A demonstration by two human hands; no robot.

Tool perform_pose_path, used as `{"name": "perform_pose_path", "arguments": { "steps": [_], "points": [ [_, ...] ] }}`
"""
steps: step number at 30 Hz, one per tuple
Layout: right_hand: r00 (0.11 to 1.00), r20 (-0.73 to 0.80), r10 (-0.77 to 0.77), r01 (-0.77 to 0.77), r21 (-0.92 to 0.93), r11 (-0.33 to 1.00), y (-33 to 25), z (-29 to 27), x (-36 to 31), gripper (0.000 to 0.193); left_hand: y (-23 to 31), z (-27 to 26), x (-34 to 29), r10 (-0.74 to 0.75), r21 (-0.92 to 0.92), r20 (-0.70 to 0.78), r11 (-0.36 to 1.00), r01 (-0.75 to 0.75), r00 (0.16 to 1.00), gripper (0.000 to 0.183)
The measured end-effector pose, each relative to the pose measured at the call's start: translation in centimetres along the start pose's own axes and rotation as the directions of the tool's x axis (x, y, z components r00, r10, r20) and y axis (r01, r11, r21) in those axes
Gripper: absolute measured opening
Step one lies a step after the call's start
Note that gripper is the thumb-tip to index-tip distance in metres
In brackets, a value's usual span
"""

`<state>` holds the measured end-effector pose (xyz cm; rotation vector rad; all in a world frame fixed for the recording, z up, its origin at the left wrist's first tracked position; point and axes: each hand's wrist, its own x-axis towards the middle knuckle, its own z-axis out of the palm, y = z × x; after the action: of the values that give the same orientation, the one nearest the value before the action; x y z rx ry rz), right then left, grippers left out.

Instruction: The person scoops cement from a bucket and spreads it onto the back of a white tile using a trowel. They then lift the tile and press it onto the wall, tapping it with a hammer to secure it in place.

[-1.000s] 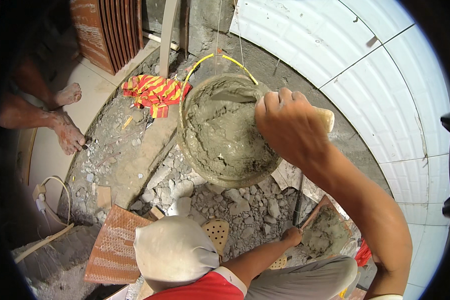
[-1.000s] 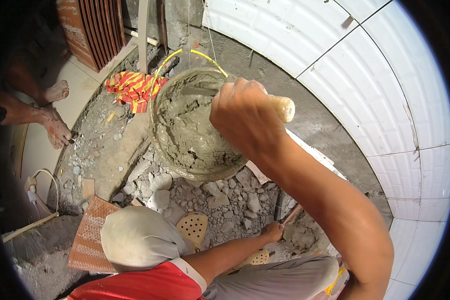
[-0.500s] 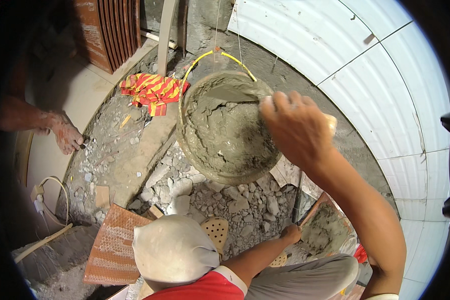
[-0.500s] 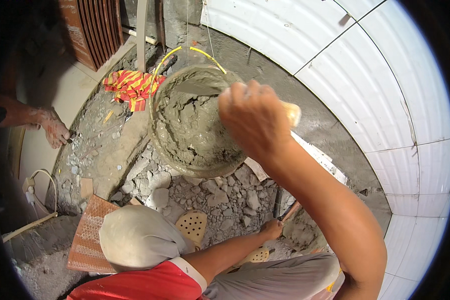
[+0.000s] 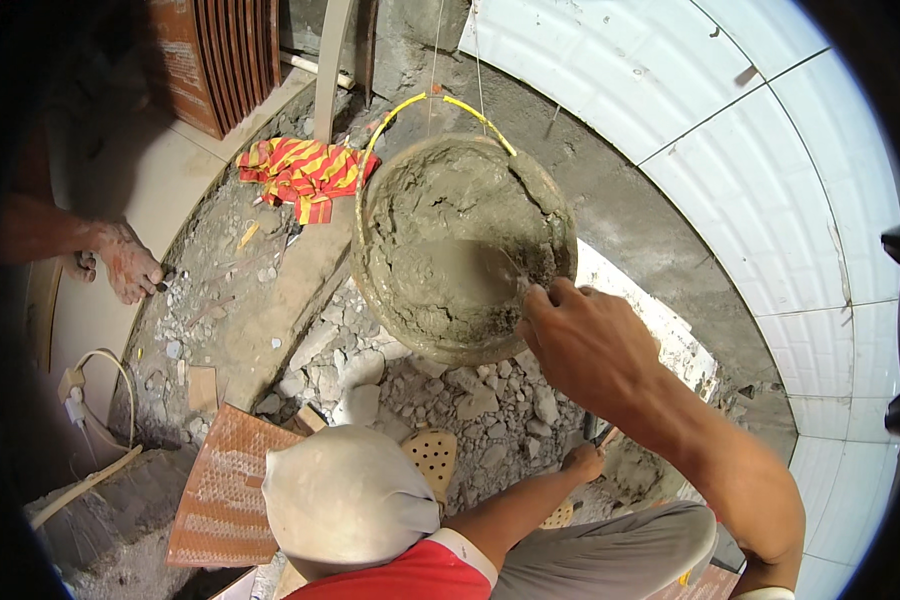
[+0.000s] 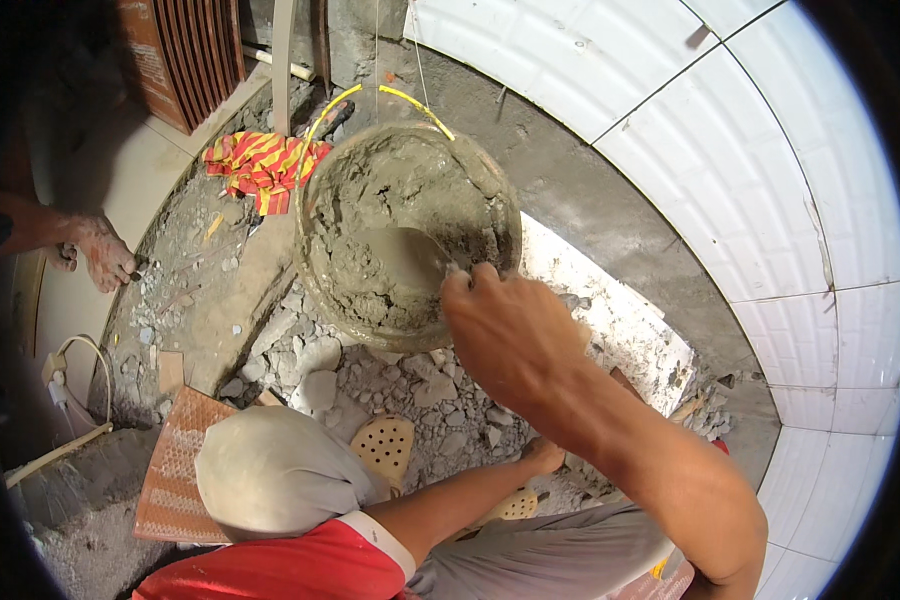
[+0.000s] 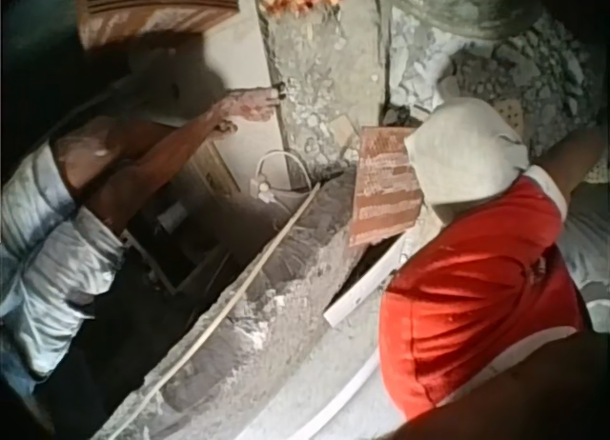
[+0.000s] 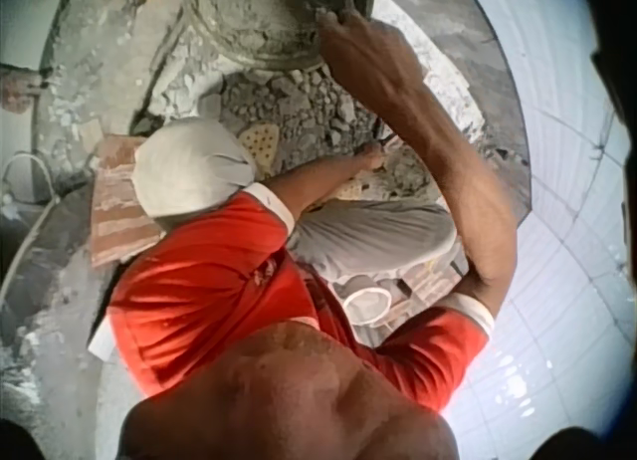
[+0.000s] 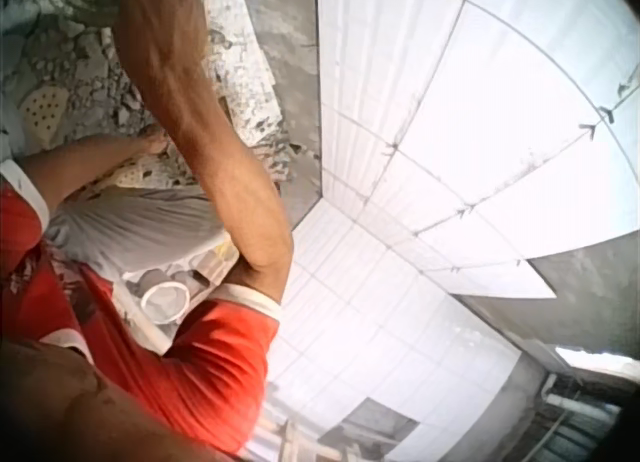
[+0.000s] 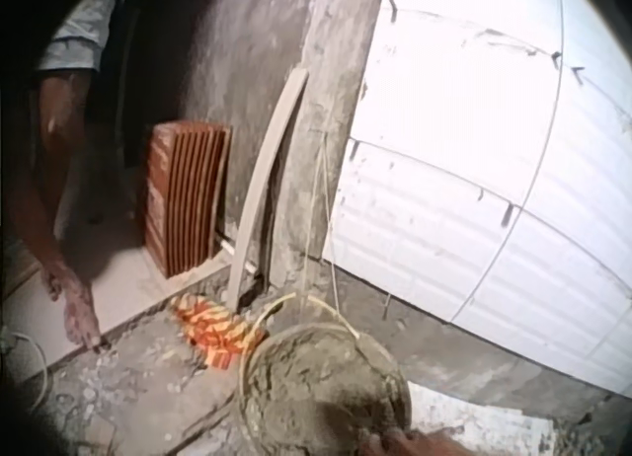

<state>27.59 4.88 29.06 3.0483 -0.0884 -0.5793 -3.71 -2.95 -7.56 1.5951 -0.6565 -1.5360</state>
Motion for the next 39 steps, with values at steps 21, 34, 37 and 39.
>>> {"name": "perform_pose_path", "arguments": {
  "steps": [21, 34, 37, 39],
  "points": [
    [0.952, 0.307, -0.014, -0.271, 0.858, 0.437, 2.6, 1.9, 0.4, 0.043, 1.7, -2.1, -1.8, -0.034, -0.021, -0.005, 0.999, 0.033, 0.999, 0.046],
    [0.942, 0.224, 0.249, -0.296, 0.904, 0.307, 9.4, -0.5, -7.8, 0.034, 2.7, -4.4, -2.9, -0.026, 0.126, 0.124, 0.992, 0.01, 0.992, 0.046],
    [0.94, 0.219, 0.263, -0.283, 0.929, 0.239, 12.6, 0.8, -13.7, 0.028, 1.7, -3.9, -2.1, -0.086, 0.061, 0.106, 0.995, 0.08, 0.991, 0.047],
    [0.917, 0.22, 0.332, -0.288, 0.943, 0.169, 15.0, 2.0, -19.5, 0.025, 0.6, -3.6, -1.6, 0.17, 0.402, 0.045, 0.899, -0.174, 0.984, 0.043]
  ]
}}
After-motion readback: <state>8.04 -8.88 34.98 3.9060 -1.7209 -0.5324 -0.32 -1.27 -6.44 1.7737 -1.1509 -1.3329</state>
